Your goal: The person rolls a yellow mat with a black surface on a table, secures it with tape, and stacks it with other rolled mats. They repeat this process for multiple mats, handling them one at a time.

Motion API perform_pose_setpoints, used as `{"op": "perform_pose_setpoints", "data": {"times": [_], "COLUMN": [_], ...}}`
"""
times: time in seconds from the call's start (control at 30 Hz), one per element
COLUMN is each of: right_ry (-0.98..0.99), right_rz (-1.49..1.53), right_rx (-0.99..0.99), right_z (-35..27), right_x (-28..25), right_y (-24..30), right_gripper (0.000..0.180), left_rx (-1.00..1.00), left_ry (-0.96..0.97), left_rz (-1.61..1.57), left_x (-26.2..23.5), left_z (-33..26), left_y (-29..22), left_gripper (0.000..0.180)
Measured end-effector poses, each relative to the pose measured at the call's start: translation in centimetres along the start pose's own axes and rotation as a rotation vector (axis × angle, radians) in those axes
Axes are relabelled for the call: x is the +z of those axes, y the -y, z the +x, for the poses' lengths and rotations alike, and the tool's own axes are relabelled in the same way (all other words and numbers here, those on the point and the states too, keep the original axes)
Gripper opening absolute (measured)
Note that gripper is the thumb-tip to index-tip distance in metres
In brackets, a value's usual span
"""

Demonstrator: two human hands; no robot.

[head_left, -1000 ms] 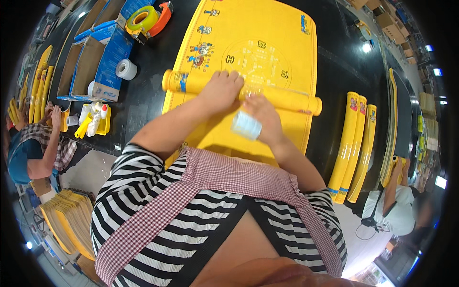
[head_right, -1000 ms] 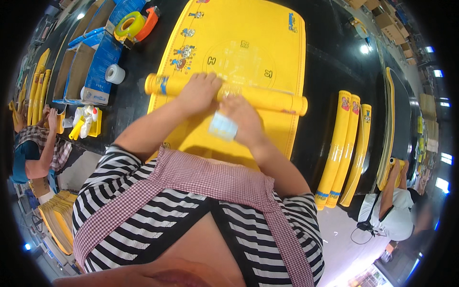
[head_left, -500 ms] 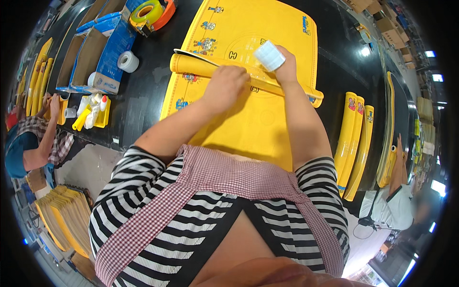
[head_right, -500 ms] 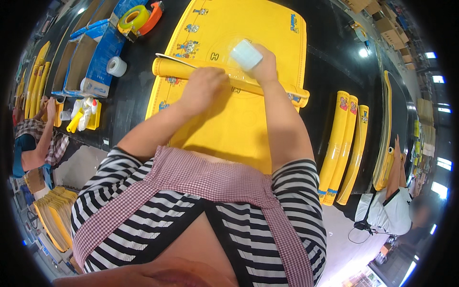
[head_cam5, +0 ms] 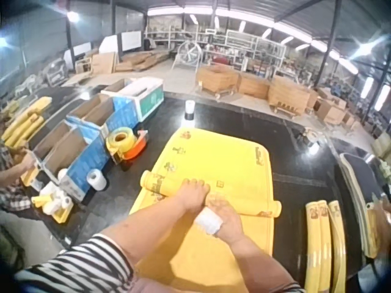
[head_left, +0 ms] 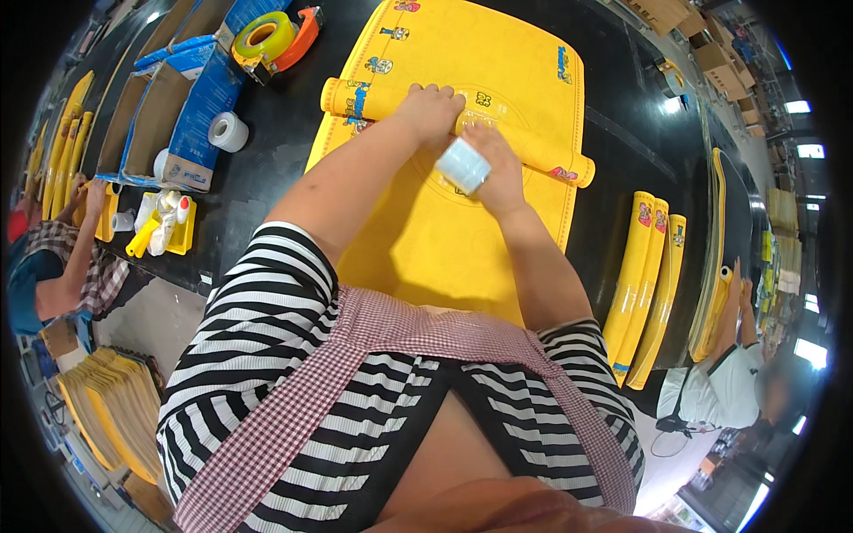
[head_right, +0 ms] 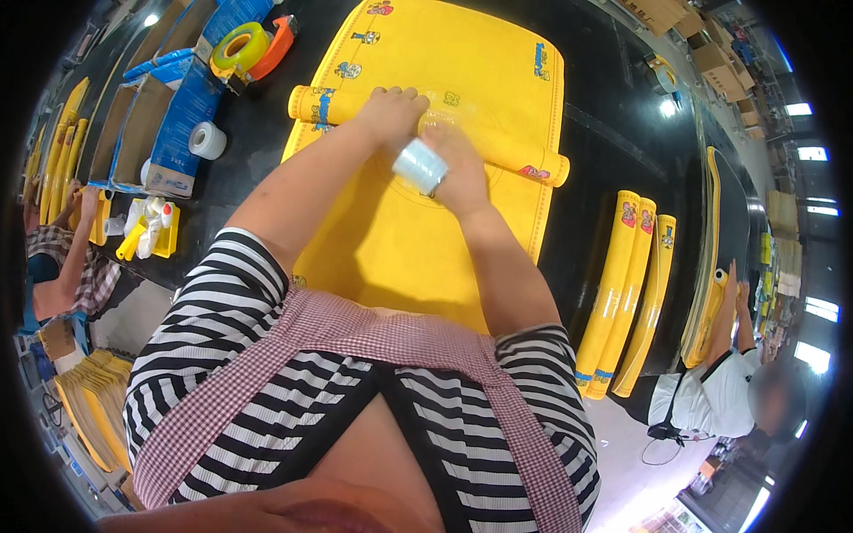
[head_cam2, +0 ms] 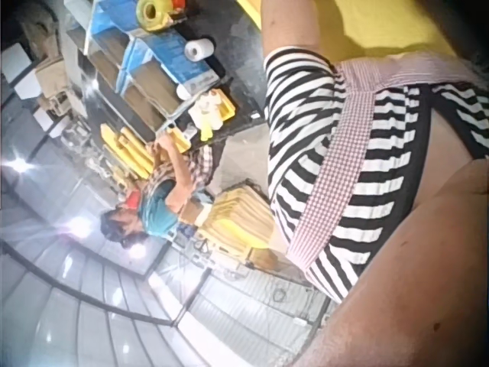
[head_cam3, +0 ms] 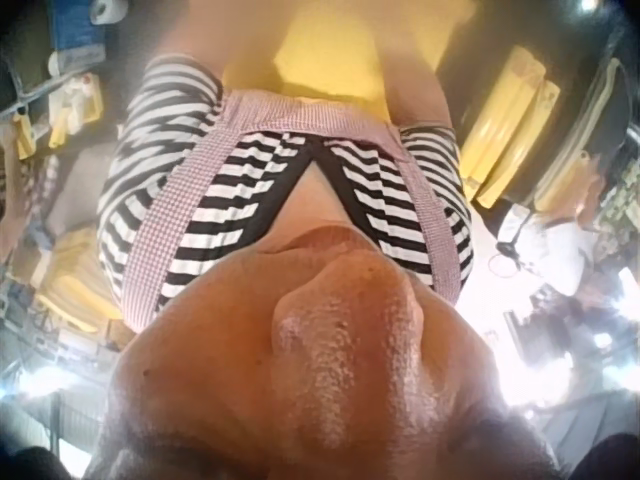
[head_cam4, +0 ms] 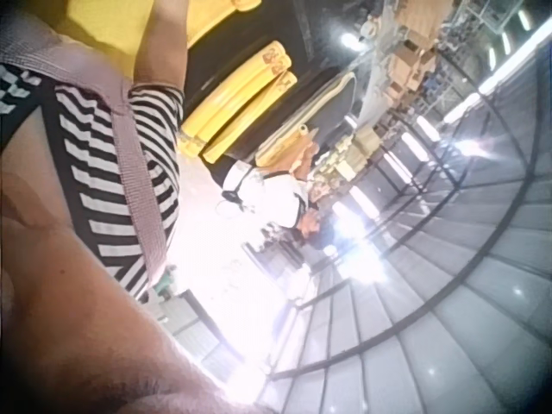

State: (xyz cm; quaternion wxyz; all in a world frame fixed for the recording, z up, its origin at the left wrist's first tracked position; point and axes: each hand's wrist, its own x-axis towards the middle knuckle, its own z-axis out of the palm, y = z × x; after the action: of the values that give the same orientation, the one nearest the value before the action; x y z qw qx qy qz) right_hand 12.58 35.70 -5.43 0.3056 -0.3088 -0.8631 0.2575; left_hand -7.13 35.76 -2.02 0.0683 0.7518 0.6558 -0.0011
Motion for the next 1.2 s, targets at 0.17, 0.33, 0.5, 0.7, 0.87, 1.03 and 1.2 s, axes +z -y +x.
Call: {"op": "perform_pose_setpoints", "data": {"times": [0.17,0.33,0.5,0.7,0.87,1.03,1.2], "right_ry": [0.239,-0.237,-0.599,-0.751,-0.192,-0.263,-0.339], "right_rz": [0.782,1.349,1.344,0.800,-0.309,-0.267,-0.281], "right_rx": [0.373,0.661,0.466,0.728,0.781,1.174,1.207], "right_z": [-12.5,-15.0,-14.3,-22.6,-30.4,-38.3,-38.7], "right_x": [1.5,0.4,-3.5,-20.0,-32.8,-37.9,-34.5], "right_y": [3.7,4.9,2.6,-1.6,-2.8,-12.1,-14.4], "right_gripper": [0.036,0.045,0.044,0.036,0.020,0.054,0.069], "left_rx": [0.010,-0.112,-0.007,0.620,0.411,-0.051,-0.229], "left_ry": [0.042,0.223,-0.001,0.344,0.097,-0.406,-0.410], "left_rz": [-0.092,-0.572,-1.314,-1.109,-0.863,-0.473,-0.341], "left_x": [-1.1,0.6,4.3,-0.5,2.1,8.7,9.0], "left_z": [-0.1,-3.1,-7.6,-13.9,-22.9,-31.6,-36.7], "left_y": [0.3,-5.5,-15.3,-15.9,-7.7,-0.1,2.8], "left_gripper": [0.071,0.074,0.054,0.041,0.036,0.025,0.030]}}
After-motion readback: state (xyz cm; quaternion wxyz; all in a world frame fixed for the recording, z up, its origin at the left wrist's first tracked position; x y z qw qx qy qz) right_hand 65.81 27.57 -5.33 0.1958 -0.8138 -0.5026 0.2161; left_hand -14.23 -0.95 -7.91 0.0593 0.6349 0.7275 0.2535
